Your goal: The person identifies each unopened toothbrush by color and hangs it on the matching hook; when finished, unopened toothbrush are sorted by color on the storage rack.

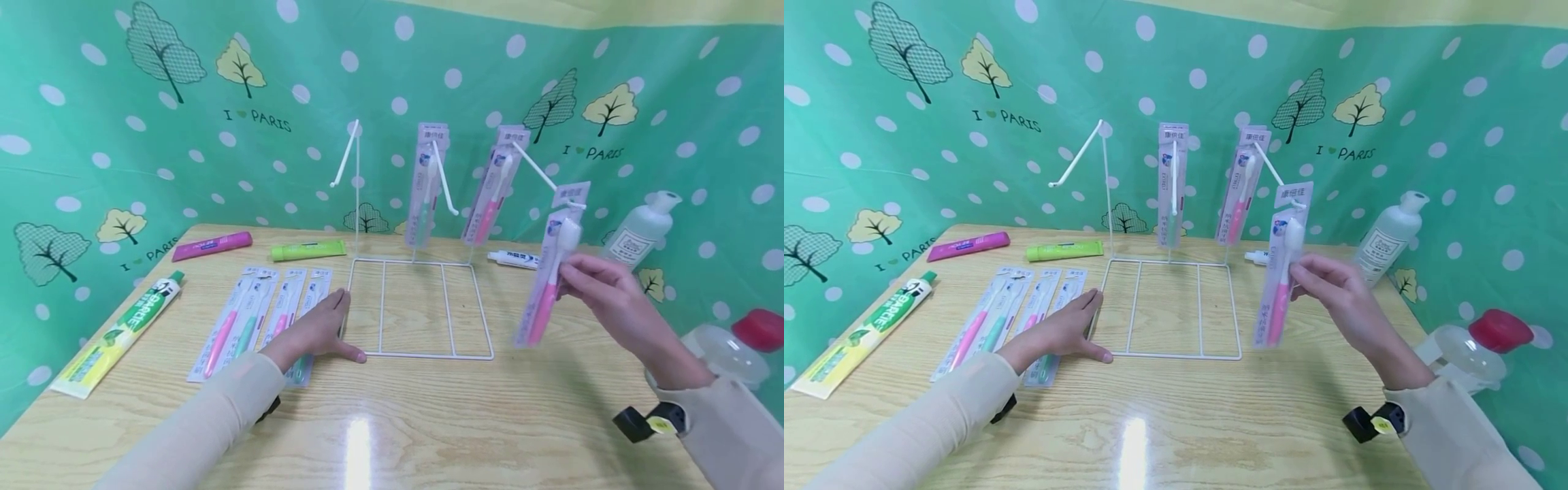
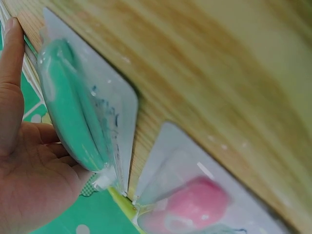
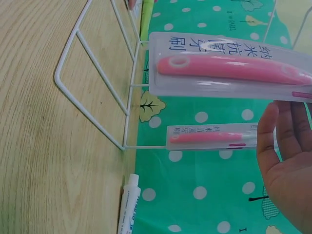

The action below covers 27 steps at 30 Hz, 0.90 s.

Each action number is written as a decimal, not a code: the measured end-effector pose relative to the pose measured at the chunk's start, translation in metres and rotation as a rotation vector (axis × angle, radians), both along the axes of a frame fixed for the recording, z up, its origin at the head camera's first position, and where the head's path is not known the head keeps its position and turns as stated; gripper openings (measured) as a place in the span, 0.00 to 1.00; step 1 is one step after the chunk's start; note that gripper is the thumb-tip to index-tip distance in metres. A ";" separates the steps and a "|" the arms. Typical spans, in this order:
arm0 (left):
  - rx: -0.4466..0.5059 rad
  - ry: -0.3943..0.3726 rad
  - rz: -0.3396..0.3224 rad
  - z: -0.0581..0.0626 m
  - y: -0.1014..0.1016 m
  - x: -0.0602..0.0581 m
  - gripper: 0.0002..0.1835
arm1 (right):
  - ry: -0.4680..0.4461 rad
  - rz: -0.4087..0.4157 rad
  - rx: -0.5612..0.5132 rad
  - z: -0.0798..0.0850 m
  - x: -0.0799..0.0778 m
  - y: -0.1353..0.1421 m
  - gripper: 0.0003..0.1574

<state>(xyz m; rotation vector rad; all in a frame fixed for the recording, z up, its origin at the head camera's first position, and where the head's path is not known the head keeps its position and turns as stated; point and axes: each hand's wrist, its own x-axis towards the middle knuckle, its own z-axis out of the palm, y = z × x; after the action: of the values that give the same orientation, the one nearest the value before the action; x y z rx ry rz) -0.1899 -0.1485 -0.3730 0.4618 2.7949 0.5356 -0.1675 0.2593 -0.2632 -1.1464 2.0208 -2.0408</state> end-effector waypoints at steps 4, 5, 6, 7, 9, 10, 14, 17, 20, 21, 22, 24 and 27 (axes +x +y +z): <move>0.003 0.001 0.002 -0.001 0.000 0.000 0.70 | -0.028 -0.066 0.075 0.002 -0.003 -0.003 0.16; 0.004 0.001 0.003 -0.001 0.000 0.000 0.70 | -0.037 -0.093 0.097 0.003 -0.005 -0.003 0.16; 0.005 0.000 0.003 -0.001 0.000 0.000 0.70 | -0.048 -0.123 0.119 0.004 -0.007 -0.005 0.16; 0.004 0.000 0.003 -0.001 0.000 0.000 0.70 | -0.061 -0.151 0.135 0.005 -0.009 -0.006 0.16; 0.006 0.000 0.007 -0.001 -0.001 0.000 0.70 | -0.090 -0.207 0.169 0.006 -0.015 -0.009 0.17; 0.006 0.000 0.007 -0.001 -0.001 0.000 0.70 | -0.101 -0.236 0.185 0.007 -0.018 -0.010 0.18; -0.002 0.001 0.004 -0.001 -0.001 -0.001 0.70 | -0.134 -0.335 0.231 0.009 -0.031 -0.015 0.22; -0.009 0.005 -0.002 -0.002 -0.001 -0.001 0.70 | -0.150 -0.402 0.265 0.011 -0.040 -0.019 0.26; -0.011 0.006 -0.003 -0.002 -0.001 -0.001 0.70 | -0.163 -0.452 0.309 0.012 -0.048 -0.022 0.28; -0.012 0.006 -0.003 -0.002 -0.001 -0.001 0.70 | -0.168 -0.461 0.315 0.012 -0.051 -0.023 0.29; -0.013 0.007 -0.003 -0.002 -0.001 -0.001 0.70 | -0.172 -0.466 0.317 0.012 -0.053 -0.025 0.29; -0.016 0.008 -0.002 -0.002 -0.001 -0.002 0.70 | -0.179 -0.480 0.326 0.013 -0.059 -0.028 0.31; -0.023 0.011 -0.002 -0.002 -0.001 -0.002 0.70 | -0.180 -0.504 0.340 0.013 -0.067 -0.032 0.32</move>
<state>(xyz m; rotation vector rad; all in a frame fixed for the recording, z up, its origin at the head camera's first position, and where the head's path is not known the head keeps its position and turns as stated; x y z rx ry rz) -0.1919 -0.1497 -0.3752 0.4637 2.8076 0.5020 -0.2342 0.2271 -0.2504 -0.4067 2.6116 -1.7713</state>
